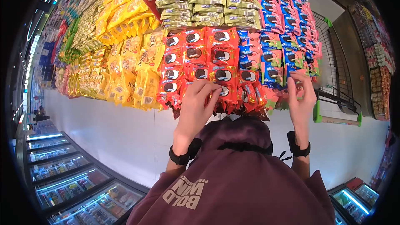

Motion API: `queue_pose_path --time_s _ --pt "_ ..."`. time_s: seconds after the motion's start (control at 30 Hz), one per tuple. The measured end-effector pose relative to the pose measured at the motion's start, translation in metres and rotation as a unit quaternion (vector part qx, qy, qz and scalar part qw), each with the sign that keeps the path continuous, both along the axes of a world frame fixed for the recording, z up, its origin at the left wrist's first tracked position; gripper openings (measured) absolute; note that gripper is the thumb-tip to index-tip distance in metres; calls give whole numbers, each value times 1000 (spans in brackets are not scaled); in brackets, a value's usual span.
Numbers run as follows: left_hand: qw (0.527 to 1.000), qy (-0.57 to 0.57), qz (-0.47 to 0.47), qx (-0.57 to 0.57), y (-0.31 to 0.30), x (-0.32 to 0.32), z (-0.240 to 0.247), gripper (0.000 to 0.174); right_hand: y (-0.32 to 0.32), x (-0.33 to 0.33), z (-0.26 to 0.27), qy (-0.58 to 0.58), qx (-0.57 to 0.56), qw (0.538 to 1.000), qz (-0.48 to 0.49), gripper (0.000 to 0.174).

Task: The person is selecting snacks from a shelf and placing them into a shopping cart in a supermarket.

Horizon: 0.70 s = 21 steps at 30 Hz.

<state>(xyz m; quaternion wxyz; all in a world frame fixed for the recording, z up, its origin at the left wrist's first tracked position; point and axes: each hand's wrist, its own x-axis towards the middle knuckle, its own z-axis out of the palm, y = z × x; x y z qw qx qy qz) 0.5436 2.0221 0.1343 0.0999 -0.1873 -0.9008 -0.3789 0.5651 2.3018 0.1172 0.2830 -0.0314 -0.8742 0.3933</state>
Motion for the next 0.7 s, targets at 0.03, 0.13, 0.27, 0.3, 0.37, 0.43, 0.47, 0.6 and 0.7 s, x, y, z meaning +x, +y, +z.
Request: queue_pose_path --time_s 0.03,0.13,0.27,0.3,0.37,0.43,0.47,0.6,0.7 --pt "1000 12 -9 -9 2 2 2 10 15 1 -4 -8 11 1000 -14 10" --pt "1000 -26 10 -11 20 13 1 11 57 7 -15 -33 20 999 -37 13" --pt "998 -37 -28 46 68 20 -5 23 116 23 -37 -71 16 996 -46 17" --pt "997 -61 -35 36 83 24 -8 27 131 29 -42 -82 10 995 -54 18" --pt "997 0 -70 38 120 27 -1 29 163 46 -51 -114 10 990 -82 19" --pt "993 4 -103 51 159 35 4 27 199 63 -70 -118 -3 988 -99 18" --pt "991 -3 -129 46 178 40 2 25 219 73 -81 -137 2 985 -105 18" --pt "975 -47 -216 -15 241 66 -15 20 273 107 -115 -212 64 969 -105 24" --pt "962 -85 -253 -49 278 89 -45 20 294 119 -132 -193 155 967 -65 34"
